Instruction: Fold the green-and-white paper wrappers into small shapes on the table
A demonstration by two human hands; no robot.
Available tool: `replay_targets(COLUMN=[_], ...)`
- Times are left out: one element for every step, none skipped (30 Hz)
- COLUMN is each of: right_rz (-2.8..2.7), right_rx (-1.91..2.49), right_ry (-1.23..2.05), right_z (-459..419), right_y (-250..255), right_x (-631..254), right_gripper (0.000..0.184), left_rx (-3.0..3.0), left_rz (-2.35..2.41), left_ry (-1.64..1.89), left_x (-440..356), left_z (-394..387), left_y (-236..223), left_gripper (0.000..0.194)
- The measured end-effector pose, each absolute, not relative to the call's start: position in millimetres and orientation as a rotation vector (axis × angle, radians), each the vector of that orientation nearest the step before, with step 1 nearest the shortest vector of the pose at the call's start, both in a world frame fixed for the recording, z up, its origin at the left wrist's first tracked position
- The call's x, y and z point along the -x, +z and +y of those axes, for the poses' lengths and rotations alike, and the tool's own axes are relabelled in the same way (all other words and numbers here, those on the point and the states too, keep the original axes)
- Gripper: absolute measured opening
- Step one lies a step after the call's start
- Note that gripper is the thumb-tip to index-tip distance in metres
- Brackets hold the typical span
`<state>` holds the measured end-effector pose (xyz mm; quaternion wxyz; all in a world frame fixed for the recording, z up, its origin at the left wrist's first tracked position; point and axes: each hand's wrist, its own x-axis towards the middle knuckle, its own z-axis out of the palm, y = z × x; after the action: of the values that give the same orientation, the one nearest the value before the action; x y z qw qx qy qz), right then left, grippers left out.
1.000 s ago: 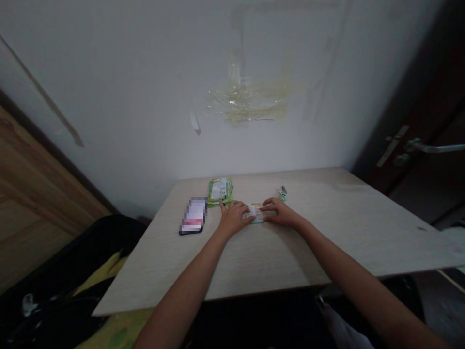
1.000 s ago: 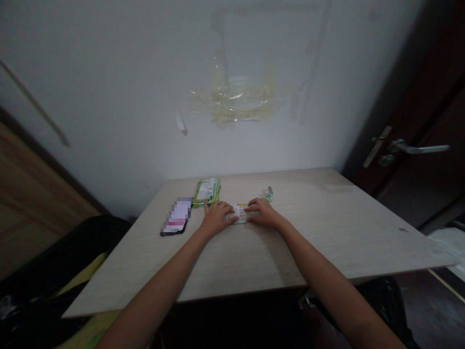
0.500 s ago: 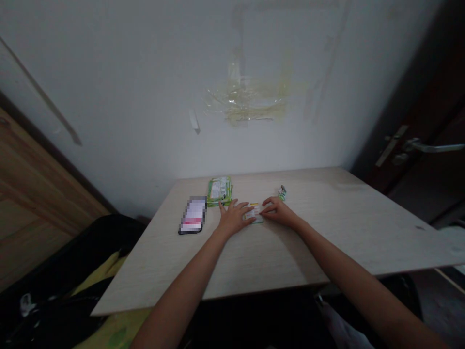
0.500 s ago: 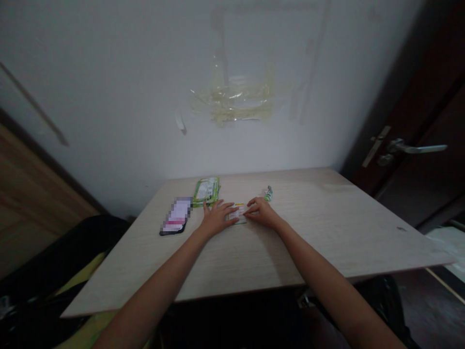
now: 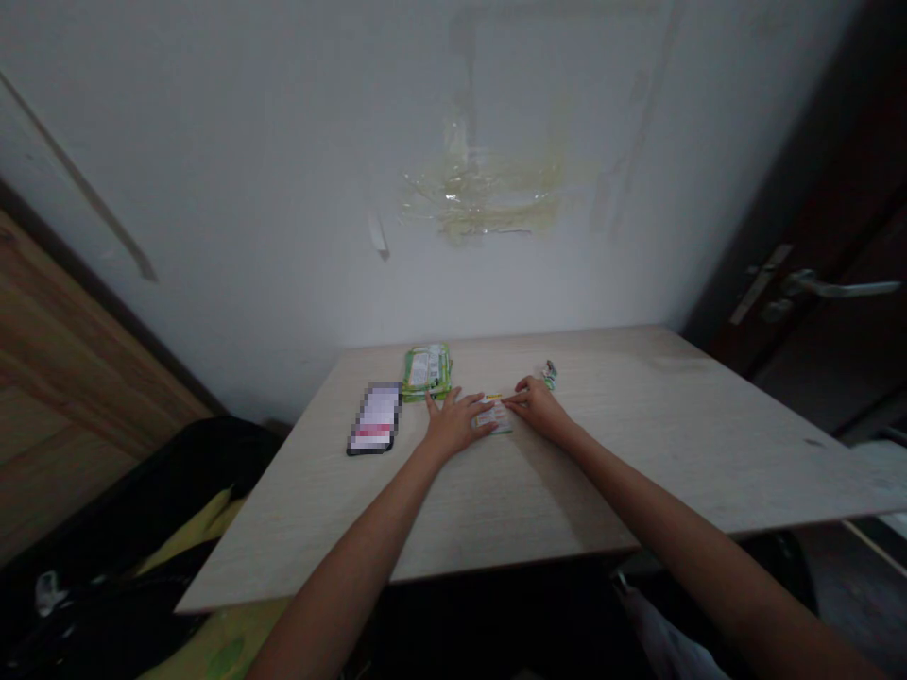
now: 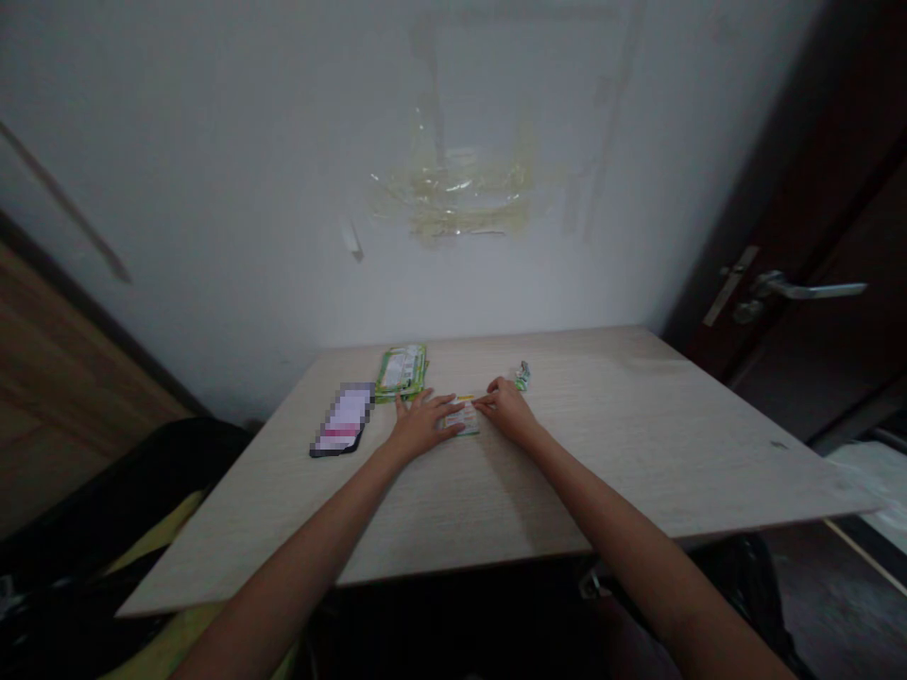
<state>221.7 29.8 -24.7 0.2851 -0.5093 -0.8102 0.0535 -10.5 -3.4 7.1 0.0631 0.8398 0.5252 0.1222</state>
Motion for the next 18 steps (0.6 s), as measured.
replay_targets(right_rz=[-2.169,-2.175,-2.186,-2.197,-2.207,-2.215,-2.219,-2.220,-2.221,-2.223,-2.225,-2.226,-2.224,-2.221,-2.218,-2.214,-2.213,-2.214], right_rx=[1.378,1.393,1.406,1.417,1.428,1.439,1.452,1.463,1.471,1.477,1.482,1.487,1.492,1.499,1.505,1.508,1.507,1.500], right_ry=[0.135,0.126,0.118,0.106,0.093,0.080,0.064,0.051,0.036,0.019,0.001,-0.018,-0.035,-0.046,-0.049,-0.045,-0.035,-0.022], right_z=[30,30,29,29,28,27,25,24,23,22,21,20,20,20,20,21,22,23], right_y=[-24,-23,-21,-20,-18,-17,-15,-14,-13,-13,-13,-13,-14,-14,-15,-16,-17,-19], right_x=[-220,-219,-218,-217,-216,-214,-213,-212,-211,-210,-210,-209,-208,-208,-208,-208,-209,-210], right_gripper=[0.024,0.025,0.026,0.027,0.028,0.029,0.030,0.031,0.032,0.032,0.033,0.034,0.034,0.035,0.035,0.035,0.035,0.035], left_rx=[-2.538,-2.538,-2.538,-2.538,-2.537,-2.535,-2.535,-2.535,-2.534,-2.531,-2.527,-2.522,-2.518,-2.515,-2.515,-2.517,-2.520,-2.522], left_rz=[1.586,1.586,1.586,1.585,1.587,1.588,1.588,1.589,1.588,1.585,1.583,1.579,1.576,1.572,1.570,1.569,1.570,1.573], left_ry=[0.371,0.370,0.369,0.367,0.364,0.359,0.356,0.356,0.354,0.352,0.350,0.348,0.344,0.344,0.347,0.352,0.357,0.361], left_x=[11,11,11,11,11,11,11,10,10,10,10,10,10,10,10,10,10,10], left_z=[-3,-3,-3,-3,-3,-4,-4,-4,-4,-5,-5,-5,-6,-6,-6,-6,-6,-6], left_y=[7,7,7,7,7,8,8,9,9,10,11,11,11,11,11,11,10,10], left_gripper=[0.050,0.050,0.050,0.050,0.049,0.049,0.048,0.048,0.048,0.048,0.048,0.049,0.049,0.049,0.049,0.049,0.049,0.049])
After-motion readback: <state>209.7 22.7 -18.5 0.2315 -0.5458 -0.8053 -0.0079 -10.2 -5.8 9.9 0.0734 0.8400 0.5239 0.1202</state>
